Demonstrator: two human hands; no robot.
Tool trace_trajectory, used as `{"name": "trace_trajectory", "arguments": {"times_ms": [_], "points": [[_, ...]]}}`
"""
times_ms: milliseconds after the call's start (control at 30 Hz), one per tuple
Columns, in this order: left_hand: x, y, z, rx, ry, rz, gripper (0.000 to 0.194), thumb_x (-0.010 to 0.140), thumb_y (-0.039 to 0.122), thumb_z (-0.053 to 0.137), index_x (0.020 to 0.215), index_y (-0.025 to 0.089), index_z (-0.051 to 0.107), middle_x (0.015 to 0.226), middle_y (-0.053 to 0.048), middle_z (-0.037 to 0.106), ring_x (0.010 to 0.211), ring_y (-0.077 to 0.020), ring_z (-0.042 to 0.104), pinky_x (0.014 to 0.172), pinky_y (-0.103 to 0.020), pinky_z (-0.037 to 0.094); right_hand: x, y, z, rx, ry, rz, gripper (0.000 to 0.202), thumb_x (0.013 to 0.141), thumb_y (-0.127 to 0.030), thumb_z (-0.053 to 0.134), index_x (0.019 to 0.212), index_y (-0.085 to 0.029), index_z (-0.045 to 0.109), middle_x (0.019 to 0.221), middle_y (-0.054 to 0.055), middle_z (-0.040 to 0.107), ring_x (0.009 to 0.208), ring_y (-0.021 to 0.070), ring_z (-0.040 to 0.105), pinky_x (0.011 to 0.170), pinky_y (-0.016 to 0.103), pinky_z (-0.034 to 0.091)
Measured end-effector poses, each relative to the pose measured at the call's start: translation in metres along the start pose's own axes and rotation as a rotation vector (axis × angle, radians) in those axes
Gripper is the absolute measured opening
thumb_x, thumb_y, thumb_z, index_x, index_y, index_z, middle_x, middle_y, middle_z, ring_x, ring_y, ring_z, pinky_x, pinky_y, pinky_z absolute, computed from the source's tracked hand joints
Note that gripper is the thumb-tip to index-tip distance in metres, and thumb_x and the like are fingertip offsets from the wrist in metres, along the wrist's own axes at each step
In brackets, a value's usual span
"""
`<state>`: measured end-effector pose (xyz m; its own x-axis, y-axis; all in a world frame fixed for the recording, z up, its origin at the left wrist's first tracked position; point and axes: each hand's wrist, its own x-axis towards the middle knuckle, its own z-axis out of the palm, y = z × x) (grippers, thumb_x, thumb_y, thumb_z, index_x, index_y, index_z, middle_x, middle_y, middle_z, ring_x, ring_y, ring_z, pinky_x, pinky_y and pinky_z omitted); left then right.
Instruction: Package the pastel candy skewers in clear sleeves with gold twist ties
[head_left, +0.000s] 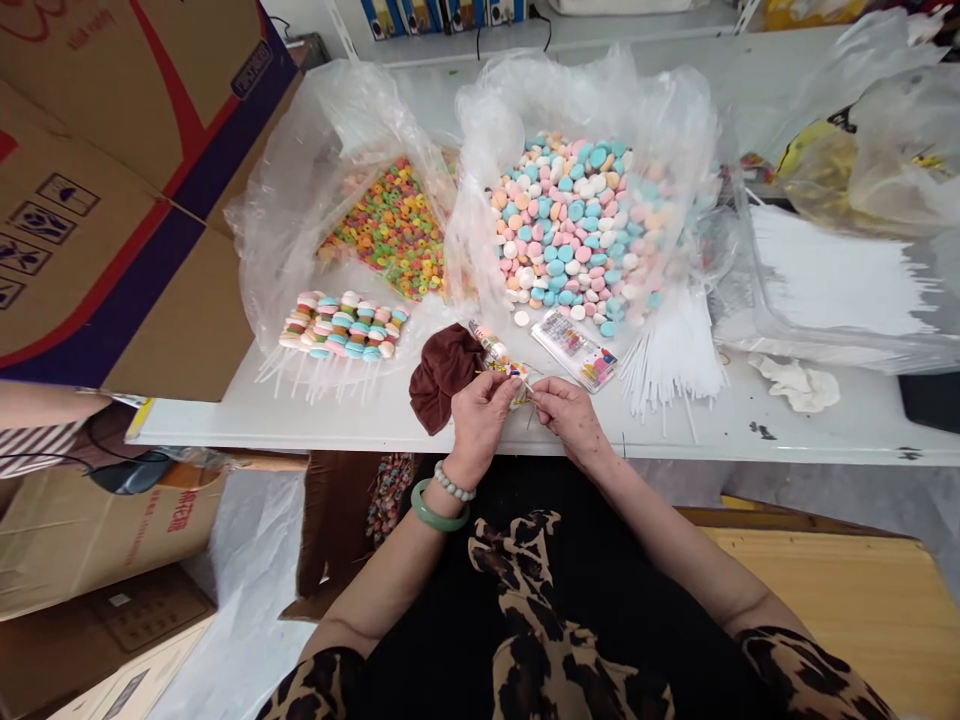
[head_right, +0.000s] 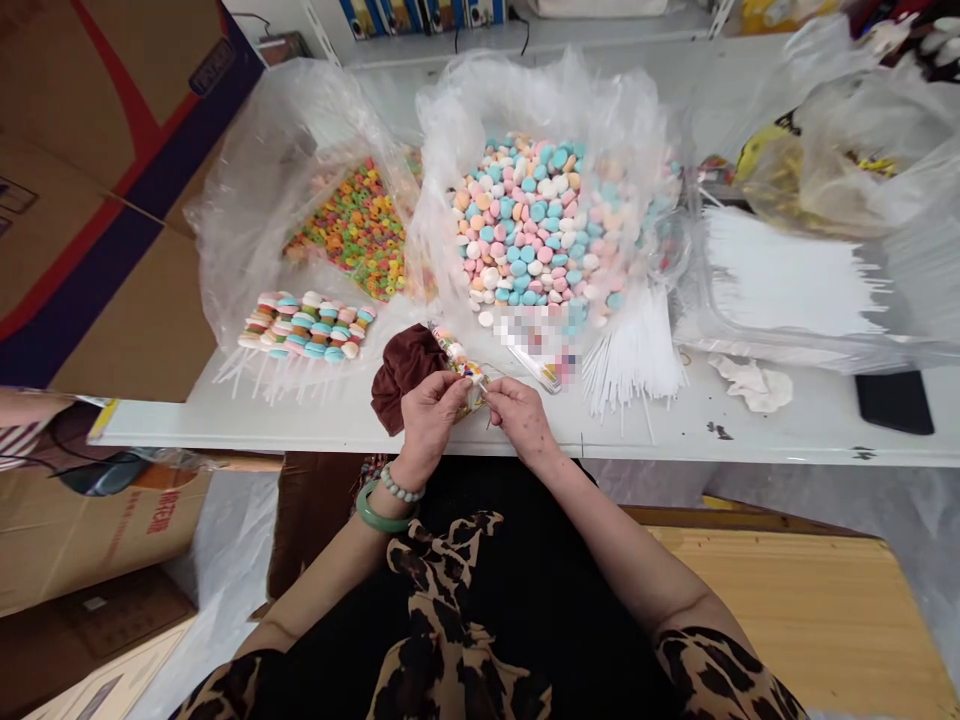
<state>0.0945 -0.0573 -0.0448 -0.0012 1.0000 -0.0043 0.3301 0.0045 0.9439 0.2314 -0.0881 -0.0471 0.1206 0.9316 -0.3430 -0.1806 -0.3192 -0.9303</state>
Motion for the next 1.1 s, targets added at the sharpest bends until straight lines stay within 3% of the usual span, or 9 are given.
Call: {"name": "trace_trajectory", "arguments": {"times_ms": [67, 200, 267, 433, 667, 800, 900, 1000, 1100], "points": [[0.001, 0.001, -0.001, -0.008, 0.009, -0.014, 0.022, 0.079, 0.041, 0.067, 0.08, 0.019, 0.07, 0.072, 0.0, 0.066, 0.066, -0.0125, 0.056, 0.061, -0.023, 0.042, -0.001, 0.001, -0.001, -0.054, -0.004, -0.058, 0.019, 0.073, -0.038, 0.062, 0.068, -0.02, 0.06, 0.046, -0.007, 0.046, 0.046, 0.0093, 0.037, 0.048, 0.024, 0.029], [0.005, -0.004, 0.002, -0.271, -0.019, -0.227, 0.025, 0.078, 0.041, 0.063, 0.07, 0.018, 0.059, 0.054, 0.003, 0.055, 0.049, -0.0101, 0.048, 0.049, -0.022, 0.037, -0.001, 0.005, -0.002, -0.158, -0.005, -0.132, 0.017, 0.075, -0.035, 0.06, 0.067, -0.021, 0.06, 0.048, -0.006, 0.049, 0.049, 0.0107, 0.043, 0.052, 0.025, 0.033], [0.006, -0.008, 0.004, -0.331, -0.02, -0.267, 0.022, 0.076, 0.037, 0.064, 0.067, 0.018, 0.057, 0.051, 0.004, 0.052, 0.046, -0.0085, 0.044, 0.047, -0.021, 0.034, -0.001, 0.008, -0.003, -0.183, 0.008, -0.127, 0.014, 0.075, -0.032, 0.058, 0.066, -0.021, 0.059, 0.049, -0.006, 0.05, 0.049, 0.0105, 0.043, 0.052, 0.024, 0.033], [0.005, -0.005, 0.006, -0.311, 0.012, -0.247, 0.012, 0.07, 0.023, 0.061, 0.061, 0.018, 0.055, 0.048, 0.007, 0.047, 0.043, -0.006, 0.037, 0.047, -0.02, 0.031, 0.0, 0.014, -0.008, -0.22, 0.016, -0.098, 0.012, 0.075, -0.029, 0.056, 0.067, -0.021, 0.058, 0.051, -0.006, 0.052, 0.046, 0.0092, 0.04, 0.048, 0.023, 0.031], [0.0, 0.007, 0.008, -0.439, -0.056, -0.258, 0.017, 0.066, 0.02, 0.06, 0.056, 0.019, 0.047, 0.046, 0.007, 0.044, 0.043, -0.0061, 0.036, 0.046, -0.021, 0.027, 0.003, 0.008, -0.007, -0.168, -0.072, -0.041, 0.026, 0.076, -0.045, 0.059, 0.068, -0.021, 0.057, 0.049, -0.006, 0.05, 0.045, 0.0098, 0.038, 0.047, 0.023, 0.03], [-0.004, 0.006, 0.013, -0.453, -0.043, -0.261, 0.016, 0.066, 0.02, 0.059, 0.057, 0.019, 0.045, 0.048, 0.007, 0.042, 0.045, -0.0067, 0.034, 0.046, -0.022, 0.026, 0.008, 0.011, -0.005, -0.393, 0.056, -0.104, 0.028, 0.074, -0.043, 0.06, 0.058, -0.02, 0.054, 0.051, -0.005, 0.047, 0.054, 0.0114, 0.041, 0.053, 0.025, 0.029], [-0.009, 0.005, 0.019, -0.383, 0.012, -0.15, 0.017, 0.068, 0.017, 0.057, 0.057, 0.02, 0.044, 0.052, 0.007, 0.041, 0.05, -0.0076, 0.035, 0.05, -0.022, 0.029, 0.011, 0.013, 0.0, -0.547, 0.157, -0.121, 0.027, 0.074, -0.039, 0.058, 0.055, -0.02, 0.052, 0.055, -0.004, 0.049, 0.06, 0.013, 0.044, 0.057, 0.026, 0.028], [-0.013, 0.006, 0.025, -0.294, -0.008, -0.056, 0.019, 0.071, 0.017, 0.057, 0.057, 0.019, 0.044, 0.055, 0.006, 0.041, 0.054, -0.0083, 0.036, 0.054, -0.022, 0.031, 0.013, 0.013, 0.003, -0.484, 0.18, -0.156, 0.027, 0.076, -0.04, 0.055, 0.057, -0.021, 0.051, 0.056, -0.004, 0.048, 0.061, 0.0134, 0.043, 0.058, 0.026, 0.03], [-0.012, 0.005, 0.024, -0.271, -0.092, -0.115, 0.021, 0.076, 0.022, 0.059, 0.059, 0.019, 0.046, 0.054, 0.006, 0.041, 0.052, -0.0081, 0.035, 0.053, -0.022, 0.031, 0.013, 0.01, 0.0, -0.295, 0.179, -0.217, 0.03, 0.077, -0.044, 0.055, 0.059, -0.021, 0.05, 0.057, -0.005, 0.044, 0.06, 0.0127, 0.041, 0.059, 0.026, 0.032]]}}
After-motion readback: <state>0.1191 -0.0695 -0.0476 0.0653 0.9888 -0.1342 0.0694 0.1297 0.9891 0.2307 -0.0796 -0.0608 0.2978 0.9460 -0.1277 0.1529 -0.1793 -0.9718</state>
